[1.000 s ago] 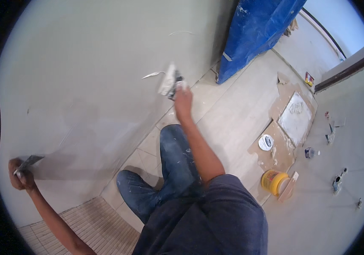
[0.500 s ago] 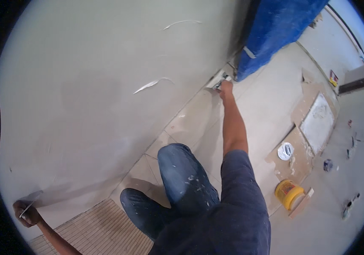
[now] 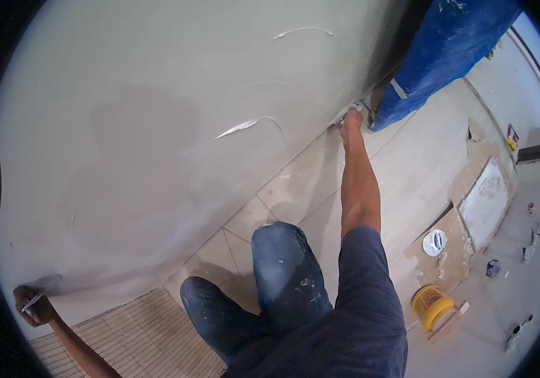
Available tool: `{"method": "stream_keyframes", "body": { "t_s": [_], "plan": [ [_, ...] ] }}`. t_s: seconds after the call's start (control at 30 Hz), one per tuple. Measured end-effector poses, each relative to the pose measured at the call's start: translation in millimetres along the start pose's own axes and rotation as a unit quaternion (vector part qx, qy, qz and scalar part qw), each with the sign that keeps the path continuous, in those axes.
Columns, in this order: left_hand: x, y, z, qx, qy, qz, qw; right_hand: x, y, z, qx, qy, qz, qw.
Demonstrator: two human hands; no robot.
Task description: The person is plastering a wall using a putty knife and joint compound.
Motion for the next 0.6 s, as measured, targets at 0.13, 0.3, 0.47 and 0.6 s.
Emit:
{"method": "stream_keyframes", "body": {
  "t_s": [0.13, 0.3, 0.47, 0.6],
  "plan": [
    [5.8, 8.3, -3.1, 0.015, 0.013, -0.016, 1.0, -56.9, 13.4, -35.1, -0.01, -0.061, 0.004, 0.998],
    [34.7, 29.9, -7.3, 0.03, 0.129, 0.033, 0.991, -148.8, 46.7, -101.4, -0.076, -0.179, 0.01, 0.981],
    [47.8, 44.0, -6.8, 0.016, 0.172, 0.022, 0.985, -242.7, 80.1, -218.8, -0.013, -0.409, -0.037, 0.912],
    [46.9, 49.0, -6.6, -0.001, 0.151, 0.01, 0.988, -256.7, 111.1, -396.6, 0.01, -0.724, -0.214, 0.656]
  ]
}}
Point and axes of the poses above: each hand's wrist, its own z-axis towards the middle knuckle, its own y-axis out of the palm, x = y × z, the point moved 8 cm from there along z, towards the middle knuckle, and after that the axes turned 7 degrees about -y, right-handed, at the moved point
